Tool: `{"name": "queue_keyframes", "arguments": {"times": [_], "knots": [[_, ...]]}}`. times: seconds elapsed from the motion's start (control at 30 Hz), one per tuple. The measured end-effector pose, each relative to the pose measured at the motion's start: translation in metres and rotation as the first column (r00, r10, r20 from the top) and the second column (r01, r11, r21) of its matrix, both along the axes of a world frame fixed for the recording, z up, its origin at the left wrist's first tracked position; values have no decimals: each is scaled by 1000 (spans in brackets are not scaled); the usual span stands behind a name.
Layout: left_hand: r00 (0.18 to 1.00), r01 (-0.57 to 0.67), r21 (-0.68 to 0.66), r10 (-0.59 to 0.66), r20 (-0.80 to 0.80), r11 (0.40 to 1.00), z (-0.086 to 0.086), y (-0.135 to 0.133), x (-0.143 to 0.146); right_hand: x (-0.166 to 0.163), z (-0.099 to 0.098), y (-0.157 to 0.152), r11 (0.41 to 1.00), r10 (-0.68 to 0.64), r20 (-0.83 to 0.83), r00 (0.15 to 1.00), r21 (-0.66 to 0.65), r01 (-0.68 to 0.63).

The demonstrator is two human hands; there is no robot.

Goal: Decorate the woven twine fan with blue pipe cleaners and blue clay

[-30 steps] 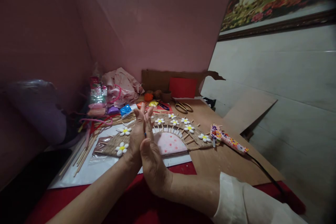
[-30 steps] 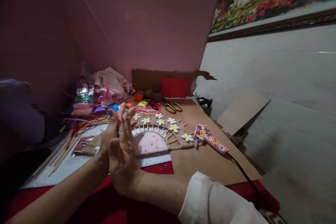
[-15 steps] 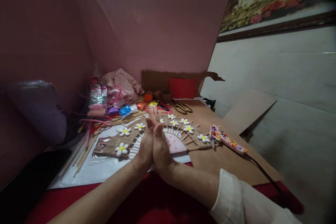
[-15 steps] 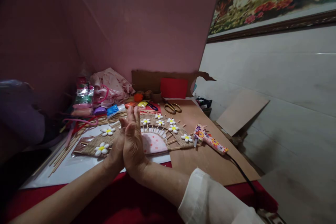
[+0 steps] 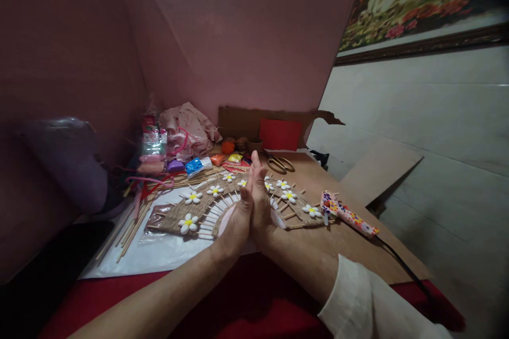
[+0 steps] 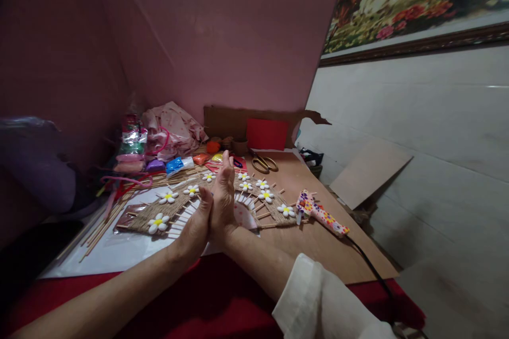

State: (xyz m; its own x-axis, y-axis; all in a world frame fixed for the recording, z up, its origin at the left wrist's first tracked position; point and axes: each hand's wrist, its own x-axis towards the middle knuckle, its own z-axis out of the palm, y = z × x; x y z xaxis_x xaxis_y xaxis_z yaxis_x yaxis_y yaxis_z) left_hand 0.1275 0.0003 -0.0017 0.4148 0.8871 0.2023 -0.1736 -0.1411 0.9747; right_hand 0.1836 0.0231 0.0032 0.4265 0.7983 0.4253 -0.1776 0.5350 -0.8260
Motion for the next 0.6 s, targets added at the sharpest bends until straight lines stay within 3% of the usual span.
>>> {"name": "queue_keyframes", "arguments": {"times": [0.13, 0.4, 0.6], "knots": [[998, 9, -63, -6, 59, 998, 4, -6, 0, 8, -3, 14, 996, -90, 46, 995, -15, 91], [996, 78, 62, -80, 28, 995, 5, -8, 2, 20, 19, 13, 978, -127, -9, 992, -169, 124], [993, 100, 31, -102, 65, 995, -1, -6, 4, 29, 16, 19, 964, -191, 4, 982, -185, 189]]}}
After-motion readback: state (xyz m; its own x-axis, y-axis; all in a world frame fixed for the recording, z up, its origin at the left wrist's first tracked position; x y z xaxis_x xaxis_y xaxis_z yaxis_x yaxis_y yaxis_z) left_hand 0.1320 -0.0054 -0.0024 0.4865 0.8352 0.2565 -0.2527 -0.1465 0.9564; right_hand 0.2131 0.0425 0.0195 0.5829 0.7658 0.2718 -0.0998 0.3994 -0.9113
